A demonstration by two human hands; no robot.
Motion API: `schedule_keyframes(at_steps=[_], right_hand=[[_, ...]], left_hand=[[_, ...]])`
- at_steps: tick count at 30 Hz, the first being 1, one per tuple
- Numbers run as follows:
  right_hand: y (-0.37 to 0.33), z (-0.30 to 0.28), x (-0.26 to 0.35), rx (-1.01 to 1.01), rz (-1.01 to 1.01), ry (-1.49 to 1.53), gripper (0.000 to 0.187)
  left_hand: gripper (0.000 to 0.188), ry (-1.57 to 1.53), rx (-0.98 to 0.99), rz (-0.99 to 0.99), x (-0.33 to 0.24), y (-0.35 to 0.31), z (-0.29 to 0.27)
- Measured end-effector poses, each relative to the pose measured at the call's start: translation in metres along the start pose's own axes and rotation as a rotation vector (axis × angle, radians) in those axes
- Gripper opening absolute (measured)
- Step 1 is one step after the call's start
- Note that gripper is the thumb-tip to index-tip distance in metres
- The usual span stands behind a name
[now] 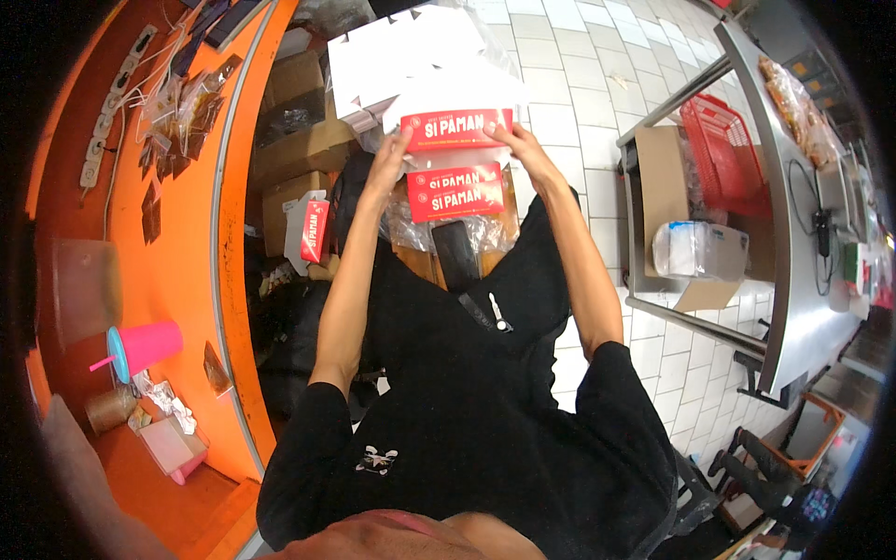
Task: The person assembles red and white cardboard boxes by folding the flaps and tucking them into slots. They repeatedly pick up flat-packed boxes, fold them into shape, and stack the finished boxes on their lap.
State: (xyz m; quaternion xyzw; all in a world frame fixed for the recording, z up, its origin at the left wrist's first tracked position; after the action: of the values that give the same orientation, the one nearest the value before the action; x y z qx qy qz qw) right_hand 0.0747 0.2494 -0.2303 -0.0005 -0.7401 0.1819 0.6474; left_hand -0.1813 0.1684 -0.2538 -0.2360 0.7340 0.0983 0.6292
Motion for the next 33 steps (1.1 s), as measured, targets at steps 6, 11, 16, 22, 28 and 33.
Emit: schedule_keyframes(at_steps=[6,11,16,22,28,33], right_hand=[[-0.024,0.015,-0.051,0.126,0.170,-0.063,0.108],[-0.042,0.017,-0.057,0.138,0.184,-0.122,0.104],[-0.025,0.022,-0.071,0.167,0.182,-0.233,0.108],[-0.015,0.017,-0.077,0.107,0.213,-0.403,0.104],[-0.012,0.012,-0.087,0.068,0.208,-0.421,0.104],[-0.008,0.011,-0.089,0.053,0.207,-0.490,0.100]], left_hand=[[0.090,0.254,-0.166,-0.074,0.027,-0.038,-0.014],[0.079,0.416,-0.172,-0.013,0.014,-0.062,-0.009],[0.075,0.462,-0.206,-0.016,0.017,-0.053,-0.009],[0.077,0.518,-0.217,-0.059,0.034,-0.044,-0.013],[0.080,0.496,-0.203,-0.043,0.034,-0.043,-0.011],[0.083,0.474,-0.217,-0.016,0.043,-0.036,-0.011]])
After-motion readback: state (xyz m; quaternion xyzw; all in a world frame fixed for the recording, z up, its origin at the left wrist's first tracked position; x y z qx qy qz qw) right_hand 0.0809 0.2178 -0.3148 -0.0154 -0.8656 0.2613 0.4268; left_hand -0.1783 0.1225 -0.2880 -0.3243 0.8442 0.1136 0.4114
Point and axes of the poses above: each hand's wrist, its own y-axis towards the middle knuckle, its own z-axis out of the palm, x = y × z, the point moved 10 cm from there along y, towards the middle knuckle, and after that the axes turned 13 degrees about -x, right-handed, at the moved point
